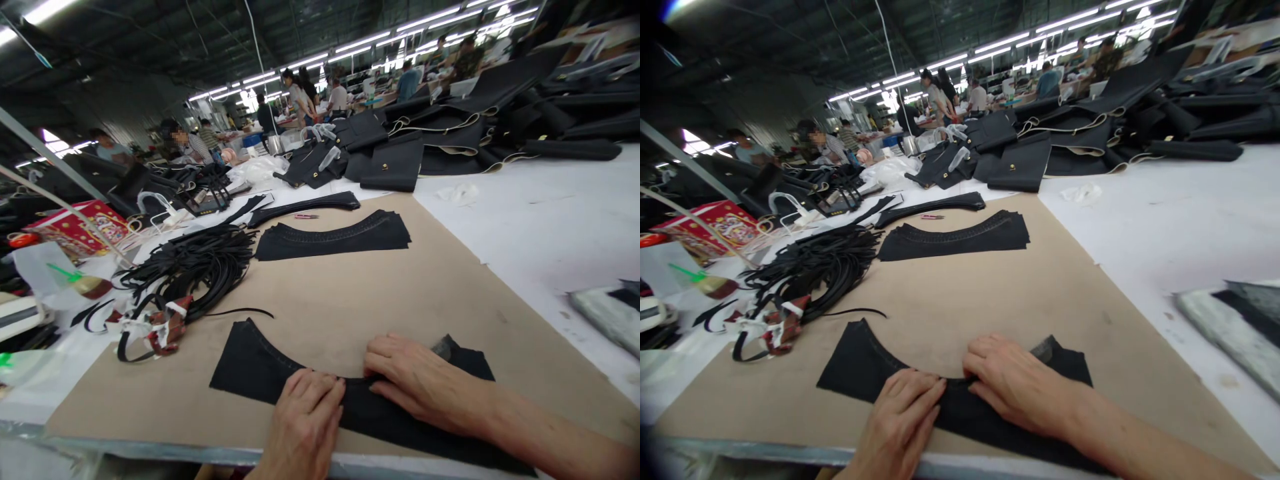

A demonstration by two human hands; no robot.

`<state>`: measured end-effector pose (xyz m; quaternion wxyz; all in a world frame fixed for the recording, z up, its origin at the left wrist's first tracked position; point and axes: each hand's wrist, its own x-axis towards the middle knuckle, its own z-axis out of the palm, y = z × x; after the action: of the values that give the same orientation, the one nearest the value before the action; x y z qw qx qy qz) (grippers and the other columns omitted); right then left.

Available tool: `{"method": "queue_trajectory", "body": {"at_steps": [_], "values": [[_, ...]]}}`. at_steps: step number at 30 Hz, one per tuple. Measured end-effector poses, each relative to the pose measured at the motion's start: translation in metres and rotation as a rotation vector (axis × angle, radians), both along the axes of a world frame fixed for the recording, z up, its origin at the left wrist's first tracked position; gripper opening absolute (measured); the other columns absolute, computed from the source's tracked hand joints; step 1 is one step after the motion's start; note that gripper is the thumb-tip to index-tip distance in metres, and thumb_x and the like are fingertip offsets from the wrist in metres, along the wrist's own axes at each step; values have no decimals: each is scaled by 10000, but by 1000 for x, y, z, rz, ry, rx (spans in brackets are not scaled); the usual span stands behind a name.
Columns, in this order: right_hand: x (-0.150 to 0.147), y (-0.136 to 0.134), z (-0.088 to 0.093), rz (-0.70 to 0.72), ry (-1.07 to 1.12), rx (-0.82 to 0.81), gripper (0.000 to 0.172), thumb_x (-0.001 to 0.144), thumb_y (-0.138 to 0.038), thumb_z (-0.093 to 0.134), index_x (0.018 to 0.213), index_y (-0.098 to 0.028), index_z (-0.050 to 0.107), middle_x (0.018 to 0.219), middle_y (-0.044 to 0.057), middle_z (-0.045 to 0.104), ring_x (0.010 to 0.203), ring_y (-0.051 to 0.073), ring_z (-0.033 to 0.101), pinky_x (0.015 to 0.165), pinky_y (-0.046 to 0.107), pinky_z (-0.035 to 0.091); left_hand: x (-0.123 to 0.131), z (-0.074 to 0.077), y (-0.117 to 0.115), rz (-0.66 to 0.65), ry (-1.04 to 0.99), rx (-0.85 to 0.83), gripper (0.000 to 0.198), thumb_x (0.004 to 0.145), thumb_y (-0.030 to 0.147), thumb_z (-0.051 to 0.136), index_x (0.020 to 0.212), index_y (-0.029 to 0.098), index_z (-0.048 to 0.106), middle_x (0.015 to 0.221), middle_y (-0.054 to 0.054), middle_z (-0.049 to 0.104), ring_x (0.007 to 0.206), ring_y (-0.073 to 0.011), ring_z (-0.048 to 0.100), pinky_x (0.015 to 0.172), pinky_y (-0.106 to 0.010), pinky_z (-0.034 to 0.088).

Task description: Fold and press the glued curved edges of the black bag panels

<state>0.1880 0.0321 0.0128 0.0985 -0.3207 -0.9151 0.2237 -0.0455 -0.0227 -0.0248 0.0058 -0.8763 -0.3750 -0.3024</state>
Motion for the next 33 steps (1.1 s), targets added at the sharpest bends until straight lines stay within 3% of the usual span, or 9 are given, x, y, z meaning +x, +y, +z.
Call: {"method": "queue_trajectory", "body": {"at_steps": [4,7,10,17,23,27,31,33], "values": [[-2,-2,4,-36,11,-84,100,891,-150,611,943,-217,557,930,-6,578,891,187,546,785,307,400,-4,5,-1,97,-83,-259,198,860,131,580,1033,218,623,928,-22,657,890,-188,590,814,-360,473],[-4,-5,6,-63,4,-121,108,877,-147,620,946,-207,562,944,8,586,902,200,551,787,313,412,13,10,1,207,-152,-453,252,818,90,604,1025,230,633,972,-26,633,937,-198,570,830,-362,476],[-4,-6,7,-71,4,-141,123,857,-104,612,934,-190,568,944,21,589,909,206,553,806,319,418,32,18,8,209,-196,-622,340,746,8,592,999,229,648,975,-16,626,973,-196,563,870,-354,470],[-2,-5,5,-56,42,-154,141,833,-61,602,895,-182,569,915,21,591,891,202,557,814,320,424,46,26,16,224,-191,-671,311,702,-42,560,832,217,673,866,6,637,910,-193,584,823,-342,476],[4,-5,0,-39,62,-110,136,851,-59,589,862,-193,563,886,2,571,873,178,549,772,287,411,47,20,9,192,-156,-563,287,768,-24,530,835,212,679,828,-9,628,848,-185,589,740,-304,493],[10,-9,-2,-22,41,-58,137,878,-70,563,825,-192,530,882,5,554,857,180,537,757,294,406,46,-1,-2,109,-110,-314,308,874,58,389,961,163,665,850,-61,624,813,-199,562,712,-323,513],[18,-11,-2,-19,45,-36,120,904,-85,540,860,-196,533,912,10,549,877,178,528,798,305,406,43,-26,-13,72,-50,17,411,847,49,351,1182,51,588,1018,-131,639,991,-235,542,856,-346,503],[23,-12,-2,-15,42,-28,116,910,-89,533,862,-195,532,914,13,545,871,177,524,790,303,407,40,-34,-16,81,-37,84,439,835,42,361,1221,54,568,1087,-129,638,1069,-232,526,914,-333,476]]}}
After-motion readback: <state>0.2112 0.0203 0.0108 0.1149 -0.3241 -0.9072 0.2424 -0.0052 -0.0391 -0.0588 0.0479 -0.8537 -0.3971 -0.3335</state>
